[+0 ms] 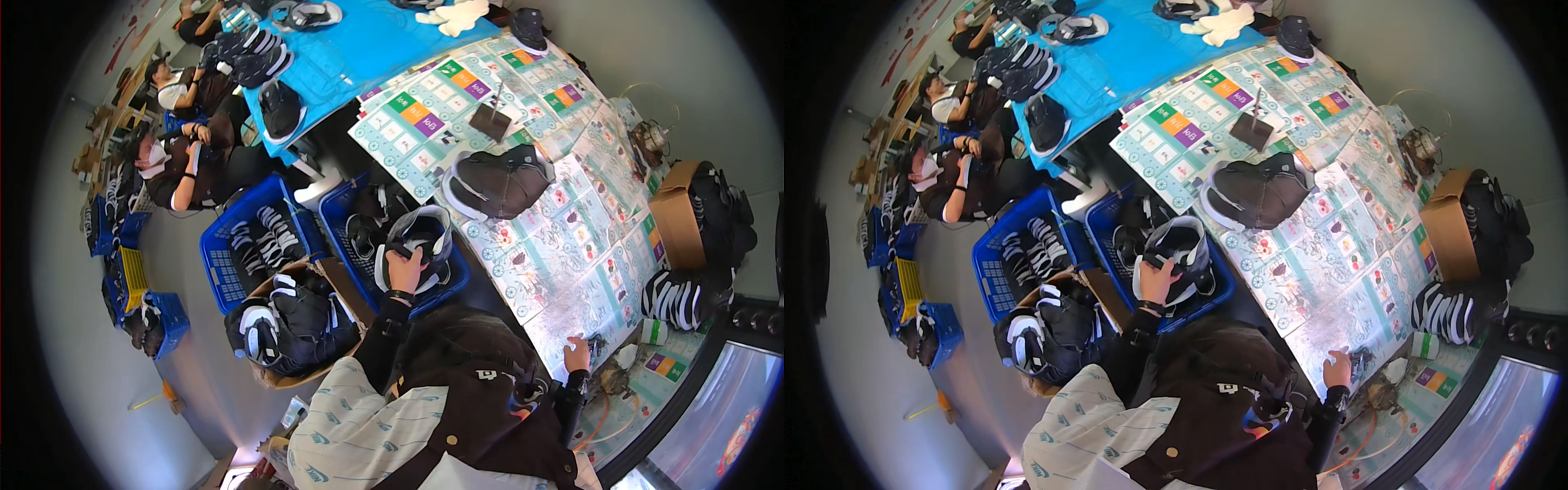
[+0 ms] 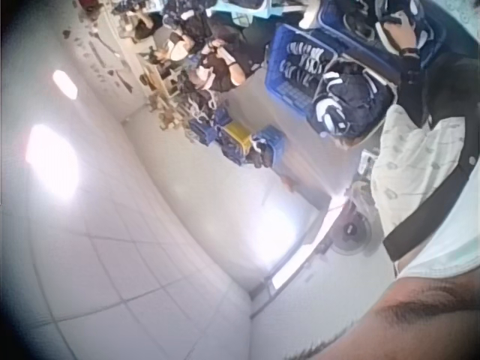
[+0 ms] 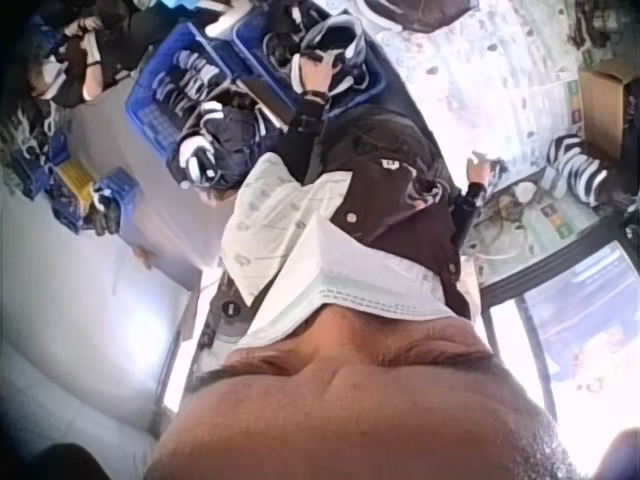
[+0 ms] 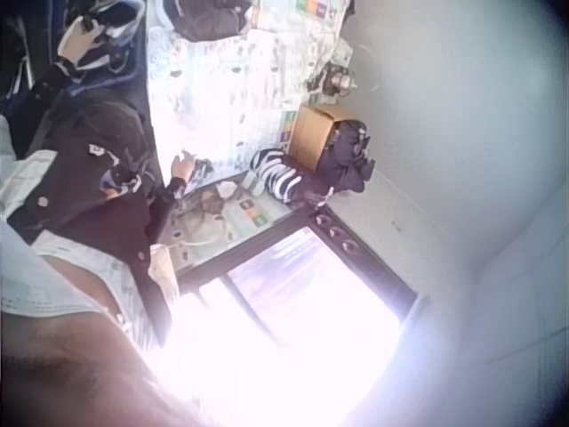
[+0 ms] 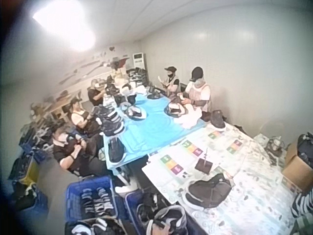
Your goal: The recorder is assembling components of a black and white sneaker, specifically attaching or adjusting parts of the upper and sole using a handheld tool.
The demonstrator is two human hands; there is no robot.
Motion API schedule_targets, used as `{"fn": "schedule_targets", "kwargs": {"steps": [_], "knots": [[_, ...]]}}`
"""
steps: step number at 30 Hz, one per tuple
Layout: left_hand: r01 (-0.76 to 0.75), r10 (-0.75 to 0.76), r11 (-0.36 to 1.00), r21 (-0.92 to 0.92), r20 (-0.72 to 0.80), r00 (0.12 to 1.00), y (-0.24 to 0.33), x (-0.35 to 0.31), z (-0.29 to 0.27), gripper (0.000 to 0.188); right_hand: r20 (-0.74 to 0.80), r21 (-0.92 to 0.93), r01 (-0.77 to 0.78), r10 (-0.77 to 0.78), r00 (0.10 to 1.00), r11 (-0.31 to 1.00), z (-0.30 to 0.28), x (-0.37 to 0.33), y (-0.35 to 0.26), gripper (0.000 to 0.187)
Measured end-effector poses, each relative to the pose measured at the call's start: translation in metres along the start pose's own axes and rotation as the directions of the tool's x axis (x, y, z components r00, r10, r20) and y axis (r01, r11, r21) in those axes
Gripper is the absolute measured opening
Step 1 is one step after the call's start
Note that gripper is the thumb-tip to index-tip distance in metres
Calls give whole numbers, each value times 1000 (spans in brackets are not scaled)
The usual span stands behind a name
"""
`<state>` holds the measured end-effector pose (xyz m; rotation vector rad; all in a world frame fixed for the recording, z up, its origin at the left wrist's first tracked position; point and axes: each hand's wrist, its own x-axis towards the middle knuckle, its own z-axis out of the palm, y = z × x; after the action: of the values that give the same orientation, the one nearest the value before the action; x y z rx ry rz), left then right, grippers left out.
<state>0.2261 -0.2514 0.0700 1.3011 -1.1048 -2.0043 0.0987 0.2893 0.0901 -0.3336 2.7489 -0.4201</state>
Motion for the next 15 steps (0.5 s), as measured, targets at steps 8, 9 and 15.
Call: {"fn": "schedule_targets", "kwargs": {"steps": [8, 9, 15], "knots": [[-49, 46, 999, -24, -102, 994, 27, 10, 17, 49, 123, -85, 0, 10, 992, 996, -18, 24, -4, 28], [-52, 47, 998, -37, -119, 992, 29, 11, 19, 48, 96, -102, 7, 3, 995, 995, -21, 28, -11, 30], [-105, 71, 979, -177, -190, 979, 41, 13, 27, 52, 73, -80, 132, -127, 989, 988, -37, 51, -41, 29]]}}
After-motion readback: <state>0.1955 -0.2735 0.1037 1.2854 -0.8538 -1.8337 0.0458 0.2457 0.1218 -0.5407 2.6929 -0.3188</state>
